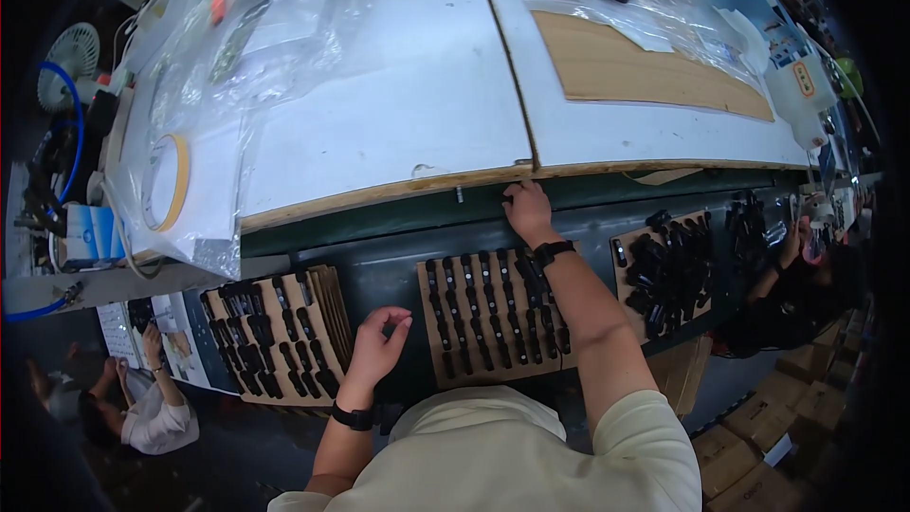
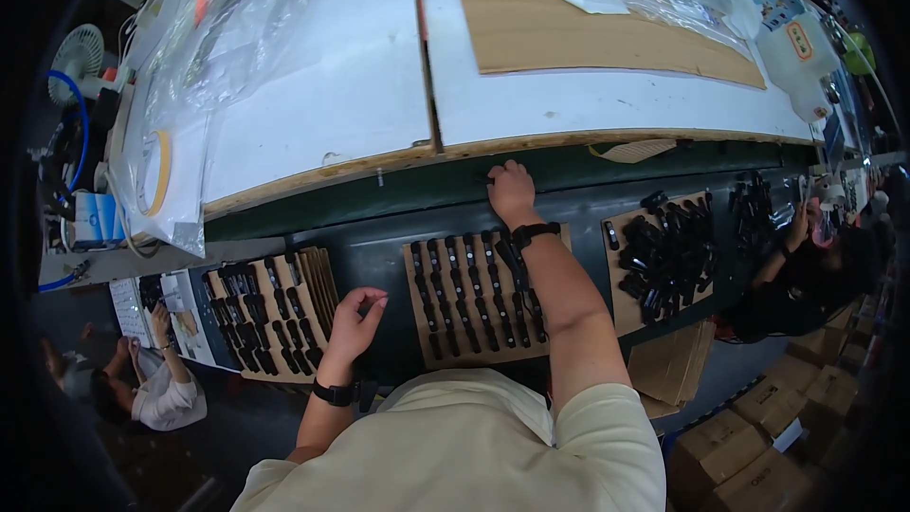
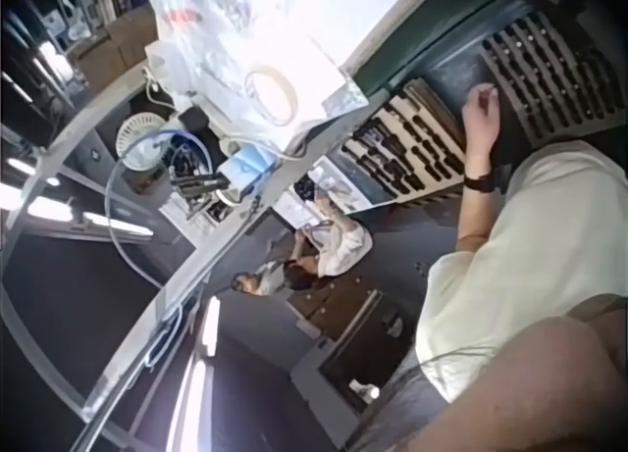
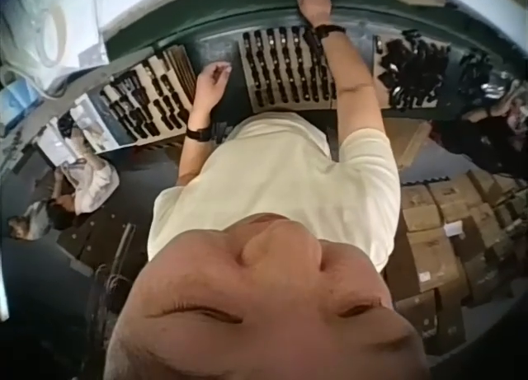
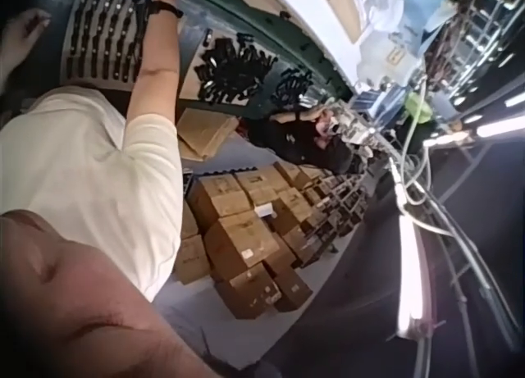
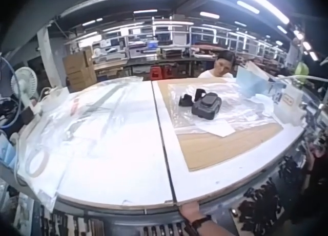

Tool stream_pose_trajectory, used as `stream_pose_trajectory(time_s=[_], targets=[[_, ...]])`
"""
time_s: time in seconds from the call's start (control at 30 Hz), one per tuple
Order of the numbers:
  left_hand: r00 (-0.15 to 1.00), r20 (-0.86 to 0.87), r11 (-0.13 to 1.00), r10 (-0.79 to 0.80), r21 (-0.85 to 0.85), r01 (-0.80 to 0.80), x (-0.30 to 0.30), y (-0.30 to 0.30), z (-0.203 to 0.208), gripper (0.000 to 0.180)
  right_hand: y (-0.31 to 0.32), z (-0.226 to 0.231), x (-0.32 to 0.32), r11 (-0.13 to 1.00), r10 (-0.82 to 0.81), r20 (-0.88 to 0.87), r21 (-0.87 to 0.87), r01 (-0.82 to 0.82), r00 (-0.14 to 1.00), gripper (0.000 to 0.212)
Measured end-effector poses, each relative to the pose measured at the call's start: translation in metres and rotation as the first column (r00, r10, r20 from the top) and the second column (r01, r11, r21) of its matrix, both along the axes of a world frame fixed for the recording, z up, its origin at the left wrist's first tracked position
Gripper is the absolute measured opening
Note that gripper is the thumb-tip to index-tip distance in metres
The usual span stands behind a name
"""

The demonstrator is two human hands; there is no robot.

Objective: The person picks up a microphone from a cardboard sheet, turns it over to inspect it, and places it back. They then move a cardboard panel aside, pick up another microphone from a pile, and repeat the inspection process before placing it on the sheet.

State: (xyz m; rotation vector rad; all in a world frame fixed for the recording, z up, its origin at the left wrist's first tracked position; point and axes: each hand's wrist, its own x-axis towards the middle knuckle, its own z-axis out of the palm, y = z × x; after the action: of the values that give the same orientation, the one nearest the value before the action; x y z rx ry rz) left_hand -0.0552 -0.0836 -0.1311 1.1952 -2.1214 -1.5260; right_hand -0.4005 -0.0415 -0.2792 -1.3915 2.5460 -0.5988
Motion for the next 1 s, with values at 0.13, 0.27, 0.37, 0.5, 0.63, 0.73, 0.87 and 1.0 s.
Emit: stream_pose_trajectory(time_s=[0.13, 0.27, 0.37, 0.5, 0.63, 0.73, 0.87, 1.0], targets=[[0.999, 0.034, 0.999, -0.018, 0.034, 0.017, -0.001, 0.004, 0.012, 0.014, 0.002, 0.049, 0.031, 0.999, -0.019, 0.474, -0.036, 0.041, 0.88, 0.024], [0.996, -0.064, 0.997, -0.059, 0.051, 0.062, -0.012, 0.008, 0.028, 0.015, 0.037, 0.123, 0.08, 0.962, 0.142, 0.82, -0.245, 0.116, 0.554, 0.024], [0.985, -0.152, 0.995, -0.079, 0.053, 0.088, -0.023, 0.013, 0.049, 0.016, 0.068, 0.171, 0.112, 0.933, 0.263, 0.823, -0.349, 0.083, 0.504, 0.026], [0.953, -0.274, 0.977, -0.132, 0.128, 0.172, -0.028, 0.024, 0.081, 0.017, 0.099, 0.213, 0.144, 0.901, 0.361, 0.818, -0.43, 0.06, 0.448, 0.028], [0.924, -0.306, 0.966, -0.229, 0.047, 0.255, -0.018, 0.038, 0.104, 0.019, 0.124, 0.238, 0.166, 0.887, 0.383, 0.81, -0.457, 0.069, 0.445, 0.03], [0.893, -0.338, 0.955, -0.297, -0.109, 0.276, -0.009, 0.05, 0.116, 0.021, 0.142, 0.256, 0.176, 0.887, 0.386, 0.824, -0.454, 0.077, 0.415, 0.032], [0.824, -0.417, 0.909, -0.384, -0.329, 0.257, 0.003, 0.066, 0.124, 0.024, 0.163, 0.268, 0.188, 0.883, 0.402, 0.831, -0.463, 0.075, 0.384, 0.032], [0.797, -0.449, 0.902, -0.405, -0.34, 0.267, 0.013, 0.081, 0.132, 0.026, 0.178, 0.276, 0.201, 0.821, 0.464, 0.664, -0.57, -0.004, 0.586, 0.028]])
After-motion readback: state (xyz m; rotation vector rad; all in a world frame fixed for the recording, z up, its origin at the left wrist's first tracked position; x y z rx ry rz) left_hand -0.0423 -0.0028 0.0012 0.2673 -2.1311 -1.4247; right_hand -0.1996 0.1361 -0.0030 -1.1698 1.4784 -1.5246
